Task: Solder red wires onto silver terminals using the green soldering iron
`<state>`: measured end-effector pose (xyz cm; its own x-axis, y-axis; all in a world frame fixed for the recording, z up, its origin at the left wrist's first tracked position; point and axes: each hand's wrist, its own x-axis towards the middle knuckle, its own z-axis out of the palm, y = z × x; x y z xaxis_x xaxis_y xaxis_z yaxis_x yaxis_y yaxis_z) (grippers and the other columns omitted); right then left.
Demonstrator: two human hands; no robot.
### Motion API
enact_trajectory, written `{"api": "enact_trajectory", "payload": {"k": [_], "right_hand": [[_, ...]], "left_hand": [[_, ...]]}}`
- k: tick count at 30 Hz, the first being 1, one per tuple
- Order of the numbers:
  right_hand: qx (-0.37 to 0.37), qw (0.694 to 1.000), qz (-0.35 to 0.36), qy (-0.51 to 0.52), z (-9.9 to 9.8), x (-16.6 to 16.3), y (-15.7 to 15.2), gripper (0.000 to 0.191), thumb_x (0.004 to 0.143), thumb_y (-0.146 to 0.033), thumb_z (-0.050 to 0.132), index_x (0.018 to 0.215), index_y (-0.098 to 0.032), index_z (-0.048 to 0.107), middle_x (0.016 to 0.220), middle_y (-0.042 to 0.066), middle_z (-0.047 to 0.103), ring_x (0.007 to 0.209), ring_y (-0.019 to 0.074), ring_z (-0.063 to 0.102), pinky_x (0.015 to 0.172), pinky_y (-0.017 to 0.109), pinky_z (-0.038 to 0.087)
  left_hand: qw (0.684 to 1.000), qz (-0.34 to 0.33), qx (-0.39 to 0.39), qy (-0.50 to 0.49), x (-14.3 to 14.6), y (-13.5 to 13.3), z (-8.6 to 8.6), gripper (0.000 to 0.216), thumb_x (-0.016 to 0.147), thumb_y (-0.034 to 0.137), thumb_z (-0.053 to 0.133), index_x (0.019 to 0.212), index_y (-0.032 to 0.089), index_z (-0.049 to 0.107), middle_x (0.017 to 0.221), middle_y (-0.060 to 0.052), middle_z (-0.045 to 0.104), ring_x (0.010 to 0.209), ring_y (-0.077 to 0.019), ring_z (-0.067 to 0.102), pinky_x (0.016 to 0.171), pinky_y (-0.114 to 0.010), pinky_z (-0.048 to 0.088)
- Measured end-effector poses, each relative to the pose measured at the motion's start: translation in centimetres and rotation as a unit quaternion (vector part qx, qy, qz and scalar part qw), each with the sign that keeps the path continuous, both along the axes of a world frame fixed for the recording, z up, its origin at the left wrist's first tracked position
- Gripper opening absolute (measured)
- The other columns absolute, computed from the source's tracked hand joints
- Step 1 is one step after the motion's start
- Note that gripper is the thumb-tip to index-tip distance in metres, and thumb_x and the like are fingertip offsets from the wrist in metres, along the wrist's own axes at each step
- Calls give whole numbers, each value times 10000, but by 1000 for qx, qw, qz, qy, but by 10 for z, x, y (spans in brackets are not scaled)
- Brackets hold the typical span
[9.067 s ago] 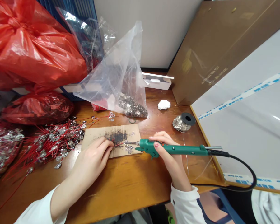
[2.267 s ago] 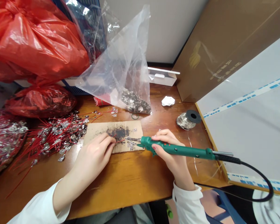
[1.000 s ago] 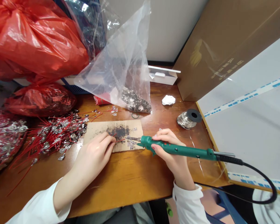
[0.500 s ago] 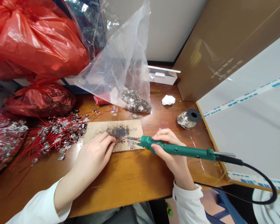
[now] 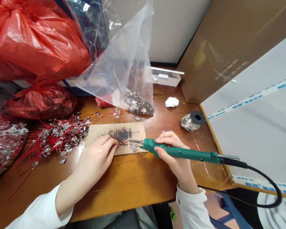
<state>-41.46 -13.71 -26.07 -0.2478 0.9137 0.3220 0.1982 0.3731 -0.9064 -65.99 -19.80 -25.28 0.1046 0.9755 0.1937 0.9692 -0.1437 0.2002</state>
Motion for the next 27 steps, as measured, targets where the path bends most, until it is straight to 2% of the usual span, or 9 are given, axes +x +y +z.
{"api": "enact_trajectory", "payload": {"k": [27], "right_hand": [[-1,1000,3,7,-1,-1,2,167,827,-147,687,906,-292,708,941,14,607,897,178,572,789,330,456]], "left_hand": [[1000,-10,16,1,-2,1,-3,149,917,115,514,849,156,639,817,-46,632,753,-217,621,638,-318,505]]}}
